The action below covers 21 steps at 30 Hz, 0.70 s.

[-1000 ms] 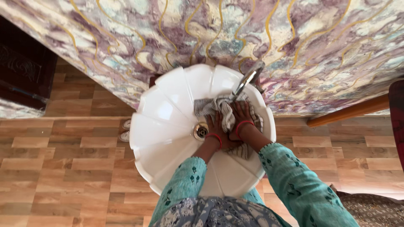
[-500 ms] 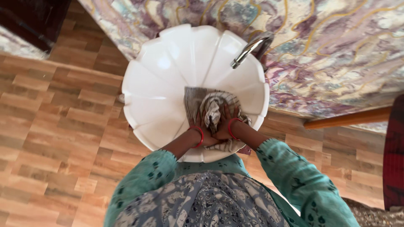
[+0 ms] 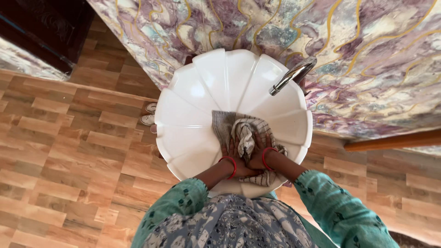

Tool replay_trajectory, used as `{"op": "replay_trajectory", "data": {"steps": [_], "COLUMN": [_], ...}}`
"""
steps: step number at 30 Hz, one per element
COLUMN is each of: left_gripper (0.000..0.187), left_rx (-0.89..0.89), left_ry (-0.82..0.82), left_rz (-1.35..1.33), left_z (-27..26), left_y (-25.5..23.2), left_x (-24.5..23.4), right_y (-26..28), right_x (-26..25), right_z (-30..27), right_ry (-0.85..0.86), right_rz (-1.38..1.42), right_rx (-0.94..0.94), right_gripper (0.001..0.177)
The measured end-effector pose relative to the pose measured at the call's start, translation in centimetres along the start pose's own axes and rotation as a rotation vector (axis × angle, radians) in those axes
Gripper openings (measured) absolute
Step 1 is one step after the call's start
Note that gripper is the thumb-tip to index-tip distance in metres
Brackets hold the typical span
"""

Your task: The person is washing a striped cloth in a white basin sink. They repeatedly wet, scrub, and wring the cloth by hand under running water from a faucet.

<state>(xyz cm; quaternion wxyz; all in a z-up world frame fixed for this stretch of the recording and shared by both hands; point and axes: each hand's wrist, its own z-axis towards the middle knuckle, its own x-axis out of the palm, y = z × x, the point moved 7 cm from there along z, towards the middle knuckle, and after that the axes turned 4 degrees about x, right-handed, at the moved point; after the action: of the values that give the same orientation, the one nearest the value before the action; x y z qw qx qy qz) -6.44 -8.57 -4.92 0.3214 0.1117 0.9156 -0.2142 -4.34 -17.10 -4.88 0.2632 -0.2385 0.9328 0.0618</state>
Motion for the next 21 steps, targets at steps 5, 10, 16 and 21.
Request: {"op": "replay_trajectory", "data": {"steps": [5,10,16,21], "left_gripper": [0.138,0.131,0.125,0.109], "left_rx": [0.061,0.03,0.029,0.12], "left_ry": [-0.2,-0.171,-0.059,0.253], "left_rz": [0.07,0.101,0.142,0.131], "left_z": [0.1,1.2,-0.8,-5.8], "left_y": [1.2,2.4,1.9,0.4], "left_x": [-3.9,-3.8,-3.8,0.3], "right_y": [-0.7,-0.8,0.6,5.1], "right_x": [-2.3,-3.4,-2.3,0.9], "right_z": [2.1,3.9,0.6,-3.2], "right_ry": [-0.049,-0.211,-0.096,0.075], "right_rz": [0.051,0.131,0.19,0.087], "right_rx": [0.084,0.135,0.155,-0.035], "right_gripper": [0.09,0.094,0.091,0.089]}}
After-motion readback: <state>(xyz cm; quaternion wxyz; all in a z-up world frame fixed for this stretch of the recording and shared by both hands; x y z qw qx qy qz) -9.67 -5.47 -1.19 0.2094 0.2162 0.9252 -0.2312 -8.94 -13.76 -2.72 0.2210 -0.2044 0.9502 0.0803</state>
